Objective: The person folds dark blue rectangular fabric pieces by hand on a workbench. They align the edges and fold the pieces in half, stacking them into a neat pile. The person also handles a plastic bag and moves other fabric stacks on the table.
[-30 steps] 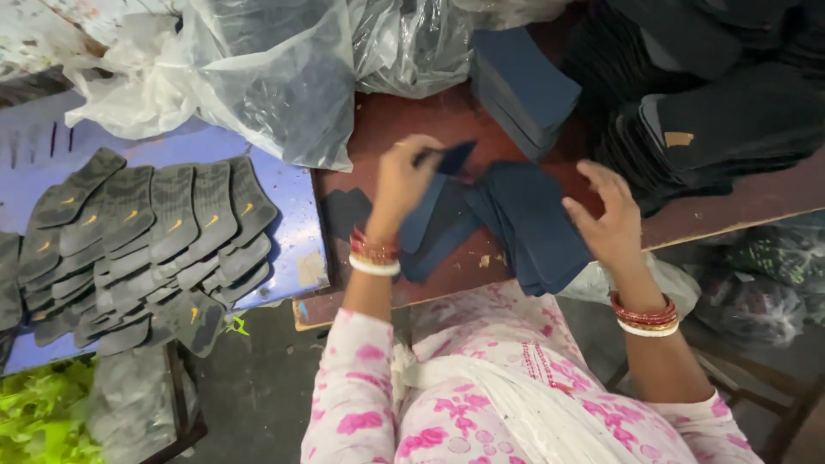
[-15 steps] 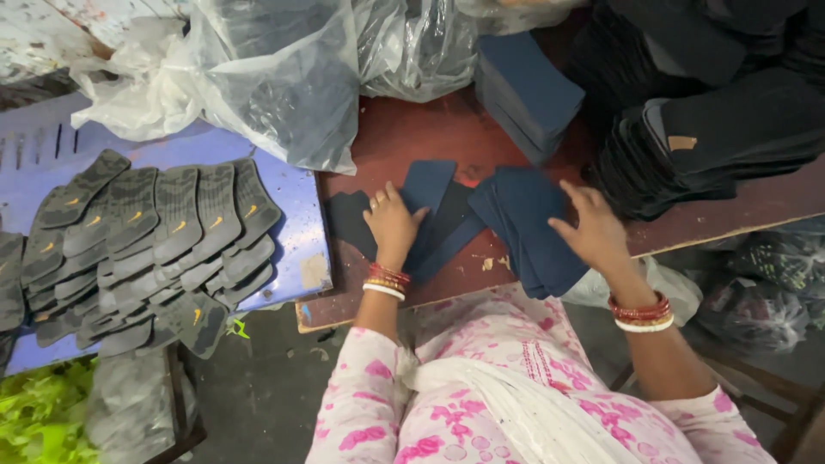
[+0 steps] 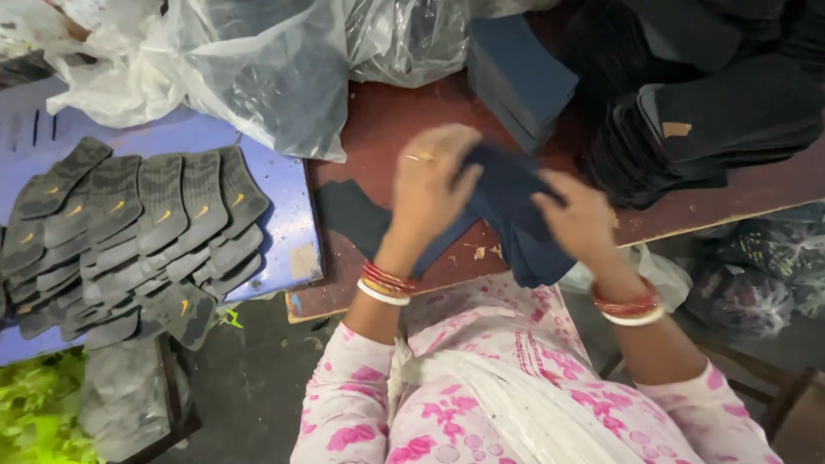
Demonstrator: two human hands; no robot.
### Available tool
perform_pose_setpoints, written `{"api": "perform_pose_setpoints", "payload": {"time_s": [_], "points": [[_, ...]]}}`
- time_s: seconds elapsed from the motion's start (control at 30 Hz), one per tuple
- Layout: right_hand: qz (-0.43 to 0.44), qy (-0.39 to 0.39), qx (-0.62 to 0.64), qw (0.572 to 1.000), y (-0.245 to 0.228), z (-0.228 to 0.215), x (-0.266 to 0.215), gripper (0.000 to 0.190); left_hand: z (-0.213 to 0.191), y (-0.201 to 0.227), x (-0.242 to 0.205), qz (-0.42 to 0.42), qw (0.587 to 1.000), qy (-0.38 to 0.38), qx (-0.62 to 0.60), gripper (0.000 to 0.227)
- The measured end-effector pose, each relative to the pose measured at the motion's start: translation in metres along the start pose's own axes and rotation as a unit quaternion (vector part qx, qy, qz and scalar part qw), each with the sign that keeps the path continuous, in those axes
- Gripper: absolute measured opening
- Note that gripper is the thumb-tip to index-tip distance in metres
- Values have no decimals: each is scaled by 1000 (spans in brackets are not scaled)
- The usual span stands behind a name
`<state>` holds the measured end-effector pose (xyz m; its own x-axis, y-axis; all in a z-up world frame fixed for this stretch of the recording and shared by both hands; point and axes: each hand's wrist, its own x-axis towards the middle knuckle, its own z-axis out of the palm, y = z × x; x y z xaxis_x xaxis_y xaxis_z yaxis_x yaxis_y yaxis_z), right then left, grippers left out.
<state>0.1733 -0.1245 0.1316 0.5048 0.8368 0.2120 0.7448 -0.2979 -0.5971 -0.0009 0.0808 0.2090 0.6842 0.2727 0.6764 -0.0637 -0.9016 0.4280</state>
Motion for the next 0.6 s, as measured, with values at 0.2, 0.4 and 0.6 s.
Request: {"api": "perform_pose_setpoints", "payload": {"time_s": [0.2,0.4,0.6], "points": [[111,52,100,987,44,-4,-35,63,58,-92,-102,-364,878,-245,190,101],[38,108,35,993,10,-1,-27,57,82,-109,-134,-346,915,-166,123,45],[167,-102,304,932,13,59,-13,58,59,28,-61,-216,972,-82,-39,22]]}}
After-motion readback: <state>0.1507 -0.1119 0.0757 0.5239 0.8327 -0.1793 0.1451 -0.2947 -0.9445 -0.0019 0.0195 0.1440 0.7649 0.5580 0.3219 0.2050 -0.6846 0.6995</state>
